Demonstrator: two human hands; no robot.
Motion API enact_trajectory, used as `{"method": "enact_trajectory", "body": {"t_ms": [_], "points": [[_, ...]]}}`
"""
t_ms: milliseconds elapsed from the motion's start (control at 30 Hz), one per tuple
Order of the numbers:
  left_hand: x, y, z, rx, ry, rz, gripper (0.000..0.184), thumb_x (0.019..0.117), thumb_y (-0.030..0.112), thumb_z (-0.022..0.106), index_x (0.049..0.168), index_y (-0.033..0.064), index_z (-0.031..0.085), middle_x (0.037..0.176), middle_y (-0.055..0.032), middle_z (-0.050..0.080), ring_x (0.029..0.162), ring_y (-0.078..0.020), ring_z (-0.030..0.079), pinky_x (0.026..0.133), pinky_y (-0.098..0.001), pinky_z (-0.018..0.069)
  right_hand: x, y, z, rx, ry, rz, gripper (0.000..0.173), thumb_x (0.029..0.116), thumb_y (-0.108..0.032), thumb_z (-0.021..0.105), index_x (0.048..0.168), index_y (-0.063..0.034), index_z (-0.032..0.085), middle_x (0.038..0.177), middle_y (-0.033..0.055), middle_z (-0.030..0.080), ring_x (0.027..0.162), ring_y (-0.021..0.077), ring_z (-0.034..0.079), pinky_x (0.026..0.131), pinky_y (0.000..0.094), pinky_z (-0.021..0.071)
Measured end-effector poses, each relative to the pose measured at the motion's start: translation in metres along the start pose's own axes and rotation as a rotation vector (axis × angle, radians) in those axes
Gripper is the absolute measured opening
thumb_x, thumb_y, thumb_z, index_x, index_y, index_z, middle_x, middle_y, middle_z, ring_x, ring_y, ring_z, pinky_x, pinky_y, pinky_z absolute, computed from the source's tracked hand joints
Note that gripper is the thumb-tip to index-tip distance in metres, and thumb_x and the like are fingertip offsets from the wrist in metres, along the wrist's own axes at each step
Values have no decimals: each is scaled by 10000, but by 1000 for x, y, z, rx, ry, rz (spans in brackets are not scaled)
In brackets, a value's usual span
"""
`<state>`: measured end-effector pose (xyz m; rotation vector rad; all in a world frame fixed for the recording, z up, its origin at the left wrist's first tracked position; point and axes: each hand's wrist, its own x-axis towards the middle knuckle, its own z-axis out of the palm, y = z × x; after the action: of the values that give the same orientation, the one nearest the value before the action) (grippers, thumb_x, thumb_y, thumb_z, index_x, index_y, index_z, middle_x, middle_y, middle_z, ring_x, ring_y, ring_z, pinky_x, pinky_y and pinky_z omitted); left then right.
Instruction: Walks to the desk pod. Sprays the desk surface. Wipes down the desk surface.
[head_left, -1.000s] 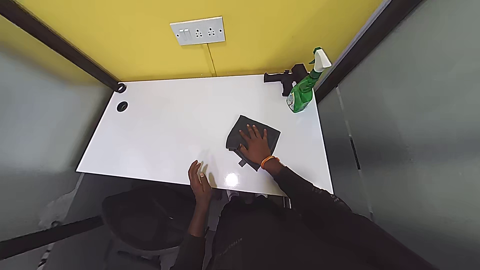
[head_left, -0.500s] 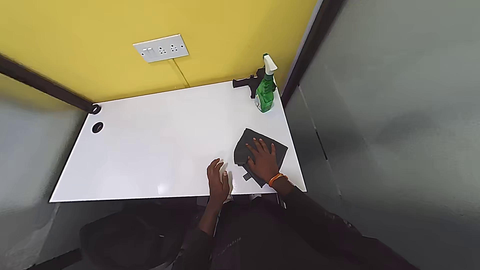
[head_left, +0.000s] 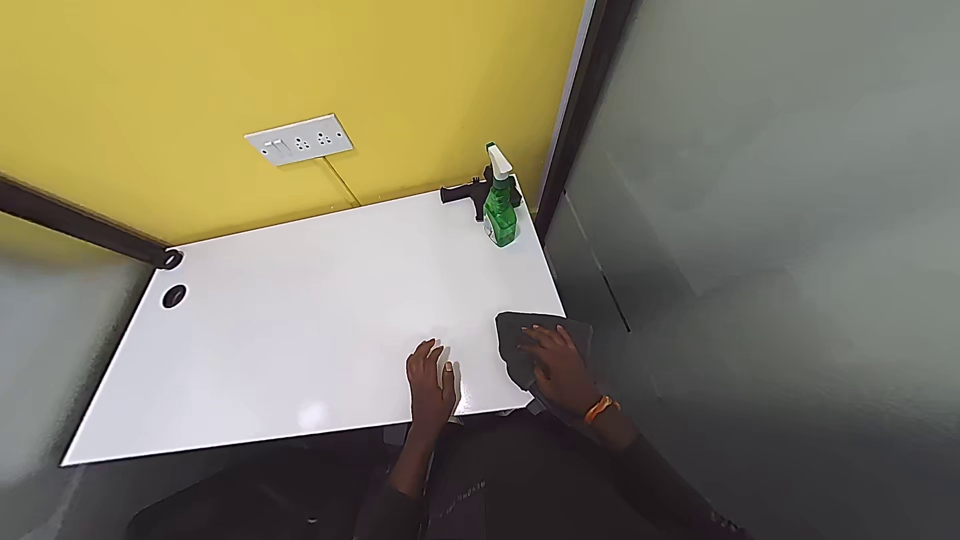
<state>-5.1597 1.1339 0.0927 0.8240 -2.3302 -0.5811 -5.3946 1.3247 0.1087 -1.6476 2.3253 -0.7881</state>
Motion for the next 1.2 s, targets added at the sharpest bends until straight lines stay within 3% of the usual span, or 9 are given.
{"method": "enact_trajectory", "body": {"t_ms": [133,300,467,567,667,733,833,1067,1200], "points": [[2,-1,2,7,-29,-6,420,1039,294,432,1276,53,681,1425,-148,610,1412,-353,489,1183,-624,319,31,11,-2,32,-28,6,388,889,-169,585,1249,-189,730,1519,40,559,1479,303,430,1219,668,206],[1,-1,2,22,-14,10,403,1043,274,437,1274,47,677,1413,-155,619,1403,-352,500,1178,-606,338,115,34,-9,15,-75,88,411,932,-204,560,1320,-167,691,1557,62,517,1509,289,380,1248,635,154],[0,-2,2,28,13,-6,386,1041,264,444,1255,44,677,1396,-150,626,1392,-340,510,1180,-588,345,162,46,-6,-12,-39,56,374,884,-205,624,1220,-75,723,1406,126,622,1422,307,477,1240,596,211],[-2,-4,4,34,28,-4,377,1039,260,443,1236,49,684,1385,-146,631,1384,-331,516,1181,-580,347,163,53,-11,20,-51,5,377,858,-174,655,1204,-39,717,1323,166,654,1359,337,527,1236,561,252],[-2,-4,4,41,20,-10,372,1035,263,448,1231,56,688,1387,-137,630,1383,-324,517,1180,-580,350,169,70,-17,29,-50,-44,370,829,-153,670,1181,-55,728,1296,145,664,1323,331,546,1185,528,356],[-2,-3,4,47,16,-12,370,1035,264,449,1218,57,695,1381,-140,634,1379,-328,521,1179,-582,352,177,84,-21,3,-18,-58,362,815,-160,673,1159,-64,736,1285,137,669,1290,331,568,1137,532,411],[-2,-3,3,45,28,-12,368,1033,259,450,1206,51,700,1370,-148,638,1365,-335,531,1169,-586,361,190,94,-31,-20,18,-2,349,827,-113,695,1166,-37,727,1291,178,660,1280,377,570,1115,582,423],[-3,-4,4,54,38,-27,358,1026,246,459,1191,44,703,1361,-152,640,1355,-332,539,1175,-572,360,172,84,-30,-14,25,69,356,810,-141,706,1144,-20,726,1266,190,659,1268,387,562,1118,575,414],[-2,-3,4,44,33,-48,364,1027,255,461,1188,43,710,1364,-155,641,1354,-334,542,1180,-569,353,121,65,-33,8,-97,85,417,862,-164,629,1252,-35,700,1356,186,636,1371,369,509,1229,558,274]]}}
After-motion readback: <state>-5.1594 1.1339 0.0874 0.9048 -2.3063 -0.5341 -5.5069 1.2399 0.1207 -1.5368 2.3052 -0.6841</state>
